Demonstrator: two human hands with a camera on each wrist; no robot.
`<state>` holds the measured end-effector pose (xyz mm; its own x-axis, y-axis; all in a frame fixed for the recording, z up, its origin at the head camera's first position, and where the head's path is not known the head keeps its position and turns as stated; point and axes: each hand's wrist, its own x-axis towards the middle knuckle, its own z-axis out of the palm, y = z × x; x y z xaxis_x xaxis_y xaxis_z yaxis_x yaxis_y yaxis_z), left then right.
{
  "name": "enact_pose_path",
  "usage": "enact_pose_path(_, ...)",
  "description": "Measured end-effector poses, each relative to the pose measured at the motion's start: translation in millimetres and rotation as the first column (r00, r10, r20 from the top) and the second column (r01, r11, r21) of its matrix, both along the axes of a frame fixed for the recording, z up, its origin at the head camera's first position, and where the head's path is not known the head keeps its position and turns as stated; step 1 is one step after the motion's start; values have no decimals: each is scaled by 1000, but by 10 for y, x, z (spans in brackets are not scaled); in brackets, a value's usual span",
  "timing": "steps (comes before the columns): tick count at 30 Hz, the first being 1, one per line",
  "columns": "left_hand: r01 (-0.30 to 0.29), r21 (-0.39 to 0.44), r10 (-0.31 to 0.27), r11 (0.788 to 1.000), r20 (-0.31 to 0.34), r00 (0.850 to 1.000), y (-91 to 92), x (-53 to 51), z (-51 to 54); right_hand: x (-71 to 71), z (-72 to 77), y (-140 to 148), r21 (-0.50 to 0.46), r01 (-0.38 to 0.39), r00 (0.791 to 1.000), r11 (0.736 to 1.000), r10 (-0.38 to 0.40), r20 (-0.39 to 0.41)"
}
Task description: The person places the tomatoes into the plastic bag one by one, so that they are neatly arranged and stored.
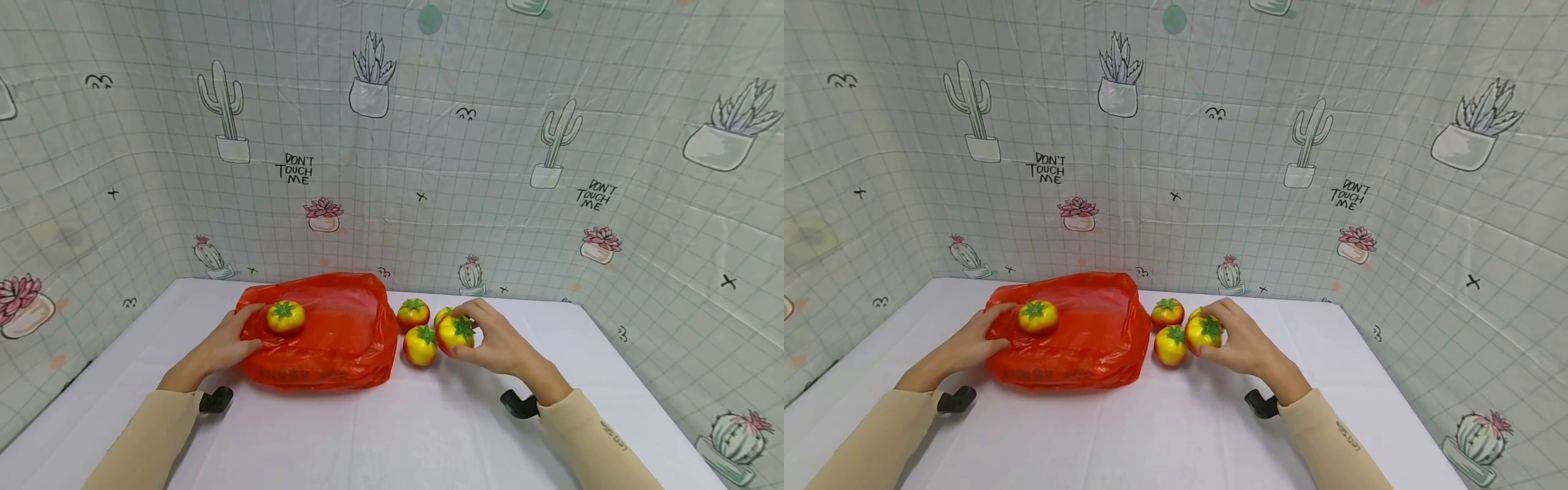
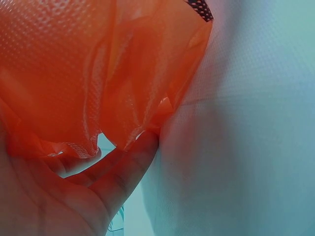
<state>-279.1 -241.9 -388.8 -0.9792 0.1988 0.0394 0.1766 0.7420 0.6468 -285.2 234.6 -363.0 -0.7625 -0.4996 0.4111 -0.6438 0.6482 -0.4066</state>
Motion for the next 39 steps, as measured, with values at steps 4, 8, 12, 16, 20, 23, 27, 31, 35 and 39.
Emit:
enact_pose_path(4,2,-3,-2,1000,-2,1000,-2,-11,2,-5,1,-32,-11,-16,999,1000,15,-29)
enact_pose_path(8,5,-3,-5,1000,-5,1000,-7,-21,2,-16,12,-69,-19,-23,999,1000,22,-37)
enact_pose_path(12,0,-4,0,1000,-1,1000,-19,-33,-6,-37,49,-146,-24,-27,999,999,26,-42)
enact_pose_path(16,-3,-6,3,1000,4,1000,-23,-49,-5,-60,102,-253,-21,-39,998,999,38,-47)
enact_pose_path(20,-2,-6,2,1000,5,1000,-21,-61,0,-77,156,-371,-3,-43,998,999,43,-37)
enact_pose_path(23,-4,-12,5,1000,2,1000,-20,-68,-4,-87,200,-466,-1,-58,998,998,58,-30)
enact_pose_path(27,-7,-14,7,1000,3,1000,-7,-71,-17,-112,232,-565,-14,-89,996,996,88,-34)
enact_pose_path(31,-6,-12,6,1000,2,1000,-1,-66,-24,-151,244,-650,-13,-119,992,993,118,-49)
enact_pose_path(35,-7,-10,7,1000,-3,1000,-2,-52,-13,-178,274,-740,-7,-131,990,991,131,-51)
enact_pose_path(39,-9,-8,9,1000,-3,1000,-7,-29,-2,-200,326,-837,17,-129,991,992,129,-33)
